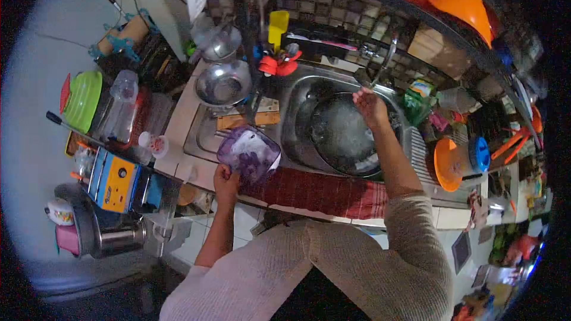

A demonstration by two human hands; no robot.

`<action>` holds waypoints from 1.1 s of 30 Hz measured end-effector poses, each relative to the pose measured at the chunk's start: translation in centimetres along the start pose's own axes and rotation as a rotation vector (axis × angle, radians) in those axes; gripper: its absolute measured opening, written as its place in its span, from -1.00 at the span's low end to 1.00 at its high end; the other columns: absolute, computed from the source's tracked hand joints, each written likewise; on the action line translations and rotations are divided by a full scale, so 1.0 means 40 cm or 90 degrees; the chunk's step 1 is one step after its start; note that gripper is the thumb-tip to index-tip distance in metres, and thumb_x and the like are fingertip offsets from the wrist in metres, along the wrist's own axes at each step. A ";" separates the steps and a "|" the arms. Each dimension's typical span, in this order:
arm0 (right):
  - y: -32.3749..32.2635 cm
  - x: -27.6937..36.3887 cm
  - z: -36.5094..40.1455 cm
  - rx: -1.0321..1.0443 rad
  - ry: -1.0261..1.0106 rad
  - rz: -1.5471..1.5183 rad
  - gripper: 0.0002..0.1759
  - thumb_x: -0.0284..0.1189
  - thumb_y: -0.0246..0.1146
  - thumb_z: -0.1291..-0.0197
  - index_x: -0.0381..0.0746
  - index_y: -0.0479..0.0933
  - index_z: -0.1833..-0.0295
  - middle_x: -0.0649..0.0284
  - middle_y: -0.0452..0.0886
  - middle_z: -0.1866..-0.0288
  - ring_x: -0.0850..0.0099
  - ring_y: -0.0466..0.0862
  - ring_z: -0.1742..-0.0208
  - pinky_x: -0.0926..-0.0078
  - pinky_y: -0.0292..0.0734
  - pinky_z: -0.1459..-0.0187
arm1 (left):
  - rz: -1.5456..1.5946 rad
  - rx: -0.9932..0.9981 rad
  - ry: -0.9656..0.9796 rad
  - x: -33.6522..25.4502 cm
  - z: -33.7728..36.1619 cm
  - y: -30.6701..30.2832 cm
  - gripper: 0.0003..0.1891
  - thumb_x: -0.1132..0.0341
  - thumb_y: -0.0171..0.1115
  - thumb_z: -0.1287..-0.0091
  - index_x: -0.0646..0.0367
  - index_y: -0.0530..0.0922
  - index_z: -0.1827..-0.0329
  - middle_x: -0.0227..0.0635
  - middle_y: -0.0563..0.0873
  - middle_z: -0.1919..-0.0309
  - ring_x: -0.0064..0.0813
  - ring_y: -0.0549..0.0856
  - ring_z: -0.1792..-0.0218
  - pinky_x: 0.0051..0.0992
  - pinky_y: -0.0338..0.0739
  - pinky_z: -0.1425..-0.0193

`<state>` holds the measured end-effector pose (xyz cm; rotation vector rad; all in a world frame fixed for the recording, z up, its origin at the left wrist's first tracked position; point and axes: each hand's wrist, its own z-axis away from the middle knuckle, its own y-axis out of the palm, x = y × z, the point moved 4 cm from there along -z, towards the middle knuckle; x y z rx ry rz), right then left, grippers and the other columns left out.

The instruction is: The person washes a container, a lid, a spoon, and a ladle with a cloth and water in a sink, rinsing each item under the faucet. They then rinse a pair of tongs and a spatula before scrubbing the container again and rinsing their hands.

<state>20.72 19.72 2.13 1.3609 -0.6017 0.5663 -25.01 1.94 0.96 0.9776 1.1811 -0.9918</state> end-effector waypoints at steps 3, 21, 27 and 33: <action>-0.035 0.051 0.012 -0.065 -0.036 0.111 -0.72 -0.38 0.03 -0.23 -0.34 0.44 0.06 0.18 0.54 0.25 0.25 0.58 0.14 0.31 0.52 0.09 | -0.039 0.011 0.089 -0.015 0.030 0.042 -0.75 0.58 0.12 -0.06 0.04 0.23 0.47 -0.55 0.22 0.53 -0.72 0.31 0.55 -0.67 0.27 0.51; 0.007 0.070 0.099 0.013 0.150 0.279 -0.49 -0.13 0.10 -0.23 -0.10 0.31 -0.24 0.27 0.54 0.00 0.36 0.62 0.15 0.30 0.56 0.20 | 0.174 0.247 -0.190 0.041 -0.170 0.799 -0.47 0.14 0.30 -0.13 0.13 0.31 -0.11 -0.25 0.46 0.00 -0.25 0.55 0.08 -0.33 0.55 0.16; 0.053 0.199 0.147 -0.063 -0.173 0.939 -0.38 -0.04 0.00 -0.28 0.06 0.09 -0.40 -0.11 0.45 -0.14 -0.03 0.50 -0.10 0.23 0.38 -0.09 | 0.121 0.323 -0.376 0.216 -0.163 0.865 -0.30 -0.20 -0.03 -0.28 0.10 0.19 -0.33 -0.19 0.37 -0.25 -0.11 0.51 -0.07 -0.24 0.48 -0.09; -0.149 0.122 0.119 -0.068 -0.186 1.150 -0.46 -0.14 -0.08 -0.33 0.26 0.02 -0.41 -0.17 0.57 0.30 -0.12 0.58 0.29 -0.01 0.45 0.27 | 0.094 0.163 -0.134 0.208 -0.185 0.715 -0.43 -0.17 0.04 -0.27 -0.04 0.33 -0.24 -0.29 0.49 -0.12 -0.30 0.57 0.07 -0.34 0.43 -0.03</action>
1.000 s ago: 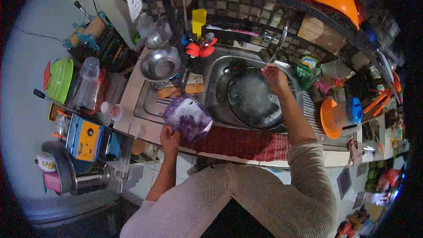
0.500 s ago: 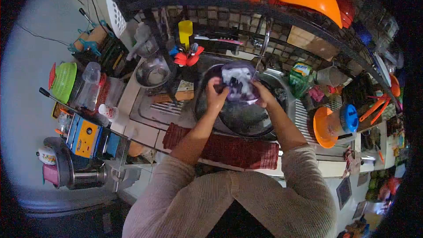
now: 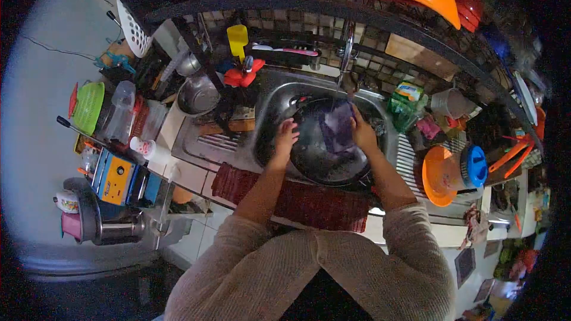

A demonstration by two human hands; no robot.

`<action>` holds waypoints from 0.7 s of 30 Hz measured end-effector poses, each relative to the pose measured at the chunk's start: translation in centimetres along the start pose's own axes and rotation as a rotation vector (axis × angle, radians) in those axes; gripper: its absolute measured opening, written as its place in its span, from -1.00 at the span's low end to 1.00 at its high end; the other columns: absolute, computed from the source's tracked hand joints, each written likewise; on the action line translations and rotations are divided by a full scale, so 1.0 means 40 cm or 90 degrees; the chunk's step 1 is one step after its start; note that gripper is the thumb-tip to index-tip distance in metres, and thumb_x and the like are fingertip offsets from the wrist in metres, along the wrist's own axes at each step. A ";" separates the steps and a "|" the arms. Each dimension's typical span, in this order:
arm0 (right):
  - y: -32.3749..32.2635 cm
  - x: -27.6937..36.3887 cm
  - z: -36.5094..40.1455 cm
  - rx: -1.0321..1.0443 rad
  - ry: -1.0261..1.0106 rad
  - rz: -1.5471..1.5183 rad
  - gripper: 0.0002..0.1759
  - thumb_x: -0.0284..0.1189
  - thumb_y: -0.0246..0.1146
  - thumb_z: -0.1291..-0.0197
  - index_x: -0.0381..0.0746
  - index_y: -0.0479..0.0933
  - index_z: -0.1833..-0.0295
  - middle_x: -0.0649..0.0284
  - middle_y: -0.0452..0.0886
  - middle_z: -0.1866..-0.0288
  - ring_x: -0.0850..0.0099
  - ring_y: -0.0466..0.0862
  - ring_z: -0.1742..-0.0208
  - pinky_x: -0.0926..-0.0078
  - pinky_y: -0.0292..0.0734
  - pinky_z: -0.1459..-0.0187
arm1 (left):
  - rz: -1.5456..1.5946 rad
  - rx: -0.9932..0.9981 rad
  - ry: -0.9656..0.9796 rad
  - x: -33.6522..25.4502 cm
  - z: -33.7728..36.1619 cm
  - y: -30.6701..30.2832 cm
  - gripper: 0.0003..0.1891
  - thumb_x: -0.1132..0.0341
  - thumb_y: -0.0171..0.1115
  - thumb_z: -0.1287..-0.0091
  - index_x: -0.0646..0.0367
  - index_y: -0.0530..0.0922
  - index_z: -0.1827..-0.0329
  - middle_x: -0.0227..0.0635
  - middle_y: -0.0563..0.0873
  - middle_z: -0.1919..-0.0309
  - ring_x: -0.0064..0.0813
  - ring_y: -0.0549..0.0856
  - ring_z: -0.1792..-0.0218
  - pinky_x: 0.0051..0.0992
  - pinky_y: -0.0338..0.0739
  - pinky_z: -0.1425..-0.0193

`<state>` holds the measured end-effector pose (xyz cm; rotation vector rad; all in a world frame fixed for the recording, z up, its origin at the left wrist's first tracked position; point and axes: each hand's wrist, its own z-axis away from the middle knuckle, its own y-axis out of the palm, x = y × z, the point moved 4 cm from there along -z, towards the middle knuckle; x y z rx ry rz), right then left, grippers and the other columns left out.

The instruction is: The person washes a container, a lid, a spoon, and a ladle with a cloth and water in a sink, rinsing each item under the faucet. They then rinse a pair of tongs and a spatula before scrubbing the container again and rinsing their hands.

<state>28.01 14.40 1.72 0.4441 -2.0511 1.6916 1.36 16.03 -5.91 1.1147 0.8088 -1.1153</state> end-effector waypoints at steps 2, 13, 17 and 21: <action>0.047 -0.047 0.021 0.106 0.040 0.062 -0.36 -0.19 -0.07 -0.28 0.23 -0.11 -0.43 -0.11 0.60 0.24 -0.11 0.59 0.26 -0.02 0.48 0.19 | -0.028 -0.005 0.026 -0.042 0.032 -0.045 -0.47 -0.14 0.04 -0.29 -0.04 0.35 -0.21 -0.30 0.52 -0.09 -0.35 0.58 0.10 -0.36 0.43 0.00; 0.291 -0.136 0.058 0.137 0.077 0.039 -0.11 -0.25 0.21 -0.02 0.07 -0.10 -0.44 -0.12 0.59 0.20 -0.05 0.60 0.18 0.05 0.48 0.17 | -0.114 -0.012 0.047 -0.072 0.105 -0.115 -0.65 0.00 -0.01 -0.38 -0.07 0.45 -0.11 -0.45 0.61 0.11 -0.59 0.60 0.30 -0.59 0.42 0.30; 0.312 -0.131 0.065 0.178 0.210 -0.031 -0.13 -0.28 0.22 -0.01 -0.10 -0.05 -0.41 -0.14 0.54 0.04 -0.07 0.55 0.01 0.10 0.45 0.01 | -0.132 0.010 0.054 -0.091 0.123 -0.108 -0.65 0.00 0.02 -0.35 -0.11 0.43 -0.12 -0.50 0.59 0.08 -0.60 0.58 0.27 -0.56 0.40 0.24; 0.309 -0.162 0.086 0.184 0.079 -0.067 -0.25 -0.14 0.20 -0.09 -0.09 0.10 -0.36 -0.06 0.55 0.03 -0.01 0.55 0.00 0.16 0.46 0.01 | -0.137 0.021 0.065 -0.103 0.133 -0.105 -0.65 0.03 0.01 -0.36 -0.06 0.45 -0.11 -0.47 0.60 0.09 -0.58 0.59 0.27 -0.53 0.41 0.23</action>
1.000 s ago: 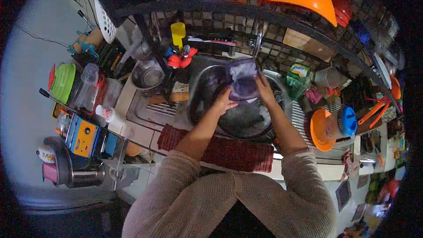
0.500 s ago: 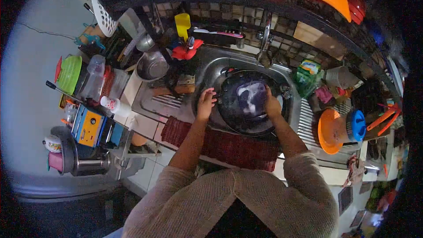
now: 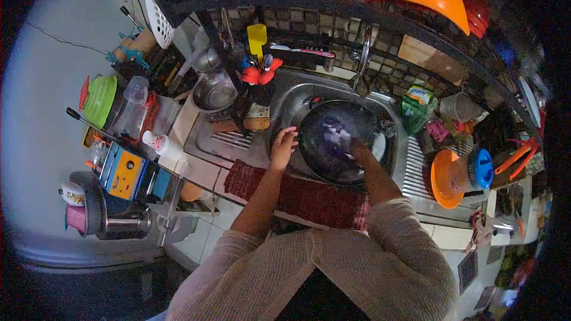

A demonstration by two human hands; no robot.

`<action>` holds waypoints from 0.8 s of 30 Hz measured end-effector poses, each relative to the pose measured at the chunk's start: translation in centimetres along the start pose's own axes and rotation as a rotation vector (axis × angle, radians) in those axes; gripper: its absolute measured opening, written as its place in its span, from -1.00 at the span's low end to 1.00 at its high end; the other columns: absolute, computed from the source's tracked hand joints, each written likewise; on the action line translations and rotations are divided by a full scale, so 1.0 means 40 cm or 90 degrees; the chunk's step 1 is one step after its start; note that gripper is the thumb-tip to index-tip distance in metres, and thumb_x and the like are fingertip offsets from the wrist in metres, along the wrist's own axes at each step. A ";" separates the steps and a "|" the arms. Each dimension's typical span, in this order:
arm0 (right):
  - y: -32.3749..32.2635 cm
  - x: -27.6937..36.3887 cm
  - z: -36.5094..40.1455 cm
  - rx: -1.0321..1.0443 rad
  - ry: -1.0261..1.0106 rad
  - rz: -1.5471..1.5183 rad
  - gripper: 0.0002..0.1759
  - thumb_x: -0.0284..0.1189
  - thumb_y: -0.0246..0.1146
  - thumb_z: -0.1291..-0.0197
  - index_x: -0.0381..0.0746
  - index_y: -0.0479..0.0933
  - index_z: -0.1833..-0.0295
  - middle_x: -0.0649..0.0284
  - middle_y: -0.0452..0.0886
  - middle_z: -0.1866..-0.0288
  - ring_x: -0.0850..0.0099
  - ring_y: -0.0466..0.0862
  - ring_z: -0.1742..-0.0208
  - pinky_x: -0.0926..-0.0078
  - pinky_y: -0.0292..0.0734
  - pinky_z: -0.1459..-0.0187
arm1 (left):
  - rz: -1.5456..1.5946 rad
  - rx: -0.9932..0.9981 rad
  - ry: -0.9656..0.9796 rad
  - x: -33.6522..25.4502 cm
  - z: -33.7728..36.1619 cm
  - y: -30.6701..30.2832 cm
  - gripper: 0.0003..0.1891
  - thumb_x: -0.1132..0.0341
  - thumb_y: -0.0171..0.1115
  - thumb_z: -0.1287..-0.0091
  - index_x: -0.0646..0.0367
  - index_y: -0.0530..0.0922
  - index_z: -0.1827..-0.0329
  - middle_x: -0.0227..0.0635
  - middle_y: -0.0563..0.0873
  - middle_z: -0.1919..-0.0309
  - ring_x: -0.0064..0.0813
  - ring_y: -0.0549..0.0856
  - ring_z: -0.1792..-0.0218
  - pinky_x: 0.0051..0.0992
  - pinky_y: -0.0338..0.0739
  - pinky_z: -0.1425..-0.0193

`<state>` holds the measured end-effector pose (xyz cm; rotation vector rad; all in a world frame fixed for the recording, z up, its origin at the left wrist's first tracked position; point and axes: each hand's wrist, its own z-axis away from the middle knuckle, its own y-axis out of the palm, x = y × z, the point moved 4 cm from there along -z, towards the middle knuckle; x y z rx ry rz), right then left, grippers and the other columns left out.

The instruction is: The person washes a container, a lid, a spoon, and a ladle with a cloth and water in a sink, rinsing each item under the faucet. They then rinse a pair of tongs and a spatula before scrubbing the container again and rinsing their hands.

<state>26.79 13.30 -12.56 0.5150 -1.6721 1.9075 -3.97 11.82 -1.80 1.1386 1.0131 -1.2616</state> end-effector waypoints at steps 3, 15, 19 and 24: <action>-0.010 -0.006 0.028 0.077 -0.136 -0.016 -0.34 -0.19 0.21 -0.11 -0.14 0.20 -0.31 0.02 0.55 0.01 0.07 0.54 -0.02 0.21 0.48 0.01 | 0.002 -0.001 0.001 -0.008 0.003 -0.007 -0.64 0.01 -0.01 -0.37 -0.02 0.46 -0.11 -0.43 0.60 0.08 -0.56 0.59 0.24 -0.48 0.42 0.19; -0.146 0.111 0.035 -0.164 -0.189 -0.594 -0.11 -0.73 0.01 0.05 0.13 0.07 -0.43 0.06 0.35 -0.22 0.15 0.46 -0.13 0.35 0.39 -0.13 | 0.063 0.081 -0.118 -0.019 -0.028 0.073 -0.58 0.02 0.13 -0.26 -0.06 0.41 -0.14 -0.42 0.51 -0.07 -0.35 0.60 0.11 -0.38 0.50 0.13; -0.309 0.252 0.134 -0.262 -0.140 -0.090 -0.05 -0.80 0.06 0.20 0.21 0.20 -0.36 -0.09 0.30 -0.25 0.00 0.47 -0.10 0.28 0.38 -0.14 | 0.267 0.239 -0.287 0.098 -0.074 0.169 -0.47 0.10 0.17 -0.21 -0.05 0.27 -0.24 -0.32 0.37 -0.20 -0.10 0.57 0.03 -0.23 0.53 -0.01; -0.388 0.343 0.164 -0.392 -0.351 0.033 -0.19 -0.82 -0.05 0.23 -0.05 0.39 -0.24 -0.02 0.43 -0.04 0.00 0.47 -0.05 0.29 0.37 -0.08 | 0.242 0.312 -0.311 0.138 -0.117 0.284 -0.33 0.18 0.26 -0.17 -0.05 0.17 -0.34 -0.29 0.35 -0.19 -0.11 0.51 -0.02 -0.24 0.51 -0.04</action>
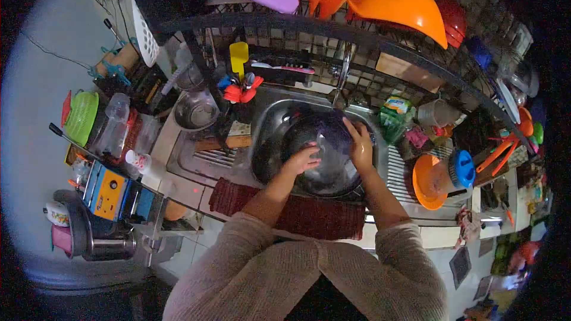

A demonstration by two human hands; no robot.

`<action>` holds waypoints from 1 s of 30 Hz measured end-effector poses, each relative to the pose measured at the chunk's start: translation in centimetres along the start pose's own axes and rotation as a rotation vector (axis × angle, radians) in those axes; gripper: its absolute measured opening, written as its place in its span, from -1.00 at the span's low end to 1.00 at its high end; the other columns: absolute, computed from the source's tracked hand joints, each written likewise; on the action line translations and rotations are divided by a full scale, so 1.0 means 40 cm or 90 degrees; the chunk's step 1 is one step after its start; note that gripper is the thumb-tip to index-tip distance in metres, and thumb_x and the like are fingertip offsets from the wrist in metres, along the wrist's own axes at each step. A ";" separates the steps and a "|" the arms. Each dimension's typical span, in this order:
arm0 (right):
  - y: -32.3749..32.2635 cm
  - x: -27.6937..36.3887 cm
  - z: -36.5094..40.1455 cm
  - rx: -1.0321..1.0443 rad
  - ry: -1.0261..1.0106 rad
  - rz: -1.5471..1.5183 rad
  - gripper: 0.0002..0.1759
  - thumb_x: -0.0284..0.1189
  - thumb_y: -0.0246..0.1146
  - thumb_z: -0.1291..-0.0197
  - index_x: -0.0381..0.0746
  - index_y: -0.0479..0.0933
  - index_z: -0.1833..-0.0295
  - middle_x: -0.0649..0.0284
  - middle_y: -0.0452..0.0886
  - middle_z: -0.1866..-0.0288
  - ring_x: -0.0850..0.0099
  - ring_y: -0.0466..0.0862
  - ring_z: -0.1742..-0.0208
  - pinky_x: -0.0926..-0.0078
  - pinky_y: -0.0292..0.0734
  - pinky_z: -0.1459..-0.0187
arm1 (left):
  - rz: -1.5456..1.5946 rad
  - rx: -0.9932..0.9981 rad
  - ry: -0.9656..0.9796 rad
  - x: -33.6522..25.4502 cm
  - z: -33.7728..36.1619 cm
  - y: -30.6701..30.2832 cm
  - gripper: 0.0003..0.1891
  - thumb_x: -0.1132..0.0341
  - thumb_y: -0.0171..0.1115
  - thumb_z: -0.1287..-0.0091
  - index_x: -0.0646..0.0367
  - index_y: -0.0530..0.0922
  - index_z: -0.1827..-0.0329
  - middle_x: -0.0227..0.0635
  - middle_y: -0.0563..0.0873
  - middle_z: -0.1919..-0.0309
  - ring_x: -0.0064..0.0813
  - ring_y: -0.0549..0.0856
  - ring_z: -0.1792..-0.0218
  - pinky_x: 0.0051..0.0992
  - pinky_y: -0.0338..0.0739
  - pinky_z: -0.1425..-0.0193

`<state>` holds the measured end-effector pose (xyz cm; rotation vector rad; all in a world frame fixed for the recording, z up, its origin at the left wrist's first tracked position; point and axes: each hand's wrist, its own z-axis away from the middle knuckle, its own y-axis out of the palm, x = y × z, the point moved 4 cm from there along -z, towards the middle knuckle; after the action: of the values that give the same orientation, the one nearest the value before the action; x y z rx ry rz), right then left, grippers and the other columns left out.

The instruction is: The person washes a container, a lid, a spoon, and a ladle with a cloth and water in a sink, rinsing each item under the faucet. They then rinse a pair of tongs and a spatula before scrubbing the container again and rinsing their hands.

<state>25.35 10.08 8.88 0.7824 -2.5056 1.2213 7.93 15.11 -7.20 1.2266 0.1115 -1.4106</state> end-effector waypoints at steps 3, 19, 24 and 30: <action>-0.002 0.002 -0.021 0.033 0.018 -0.066 -0.17 -0.81 -0.06 0.16 0.02 0.32 -0.30 -0.07 0.41 -0.07 0.01 0.47 -0.05 0.32 0.40 -0.07 | -0.019 -0.035 0.022 -0.017 -0.041 0.044 -0.43 0.25 0.24 -0.21 -0.13 0.24 -0.28 -0.34 0.47 -0.12 -0.16 0.54 -0.04 -0.18 0.51 -0.04; 0.332 -0.531 -0.388 0.056 0.154 -0.126 -0.68 -0.20 0.00 -0.29 -0.24 0.29 0.06 0.20 0.52 0.50 0.36 0.52 0.56 0.44 0.38 0.55 | -0.117 -0.218 0.186 -0.172 0.053 0.045 -0.32 0.20 0.28 -0.09 0.17 0.19 -0.25 -0.08 0.47 0.02 -0.19 0.61 0.18 -0.31 0.67 0.42; 0.202 -0.275 -0.349 -0.021 0.219 -0.128 -0.59 -0.46 0.11 -0.16 -0.29 0.25 -0.12 0.02 0.53 0.36 0.15 0.57 0.42 0.22 0.45 0.40 | -0.096 -0.238 0.159 -0.168 0.064 0.027 -0.20 0.07 0.38 -0.03 0.23 0.15 -0.23 -0.12 0.46 0.01 -0.24 0.62 0.24 -0.34 0.64 0.45; 0.244 -0.136 -0.185 -0.225 0.026 -0.133 -0.54 -0.54 0.18 -0.02 -0.32 0.33 -0.10 0.01 0.47 0.06 0.11 0.50 0.06 0.31 0.42 0.02 | -0.092 -0.186 0.135 -0.102 0.018 0.013 -0.11 0.02 0.40 0.00 0.14 0.11 -0.33 -0.12 0.42 -0.11 -0.17 0.57 0.05 -0.12 0.58 0.15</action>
<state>24.24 22.78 4.71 0.8859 -2.4338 0.6928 6.87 17.22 -3.73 1.1361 0.5432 -1.3279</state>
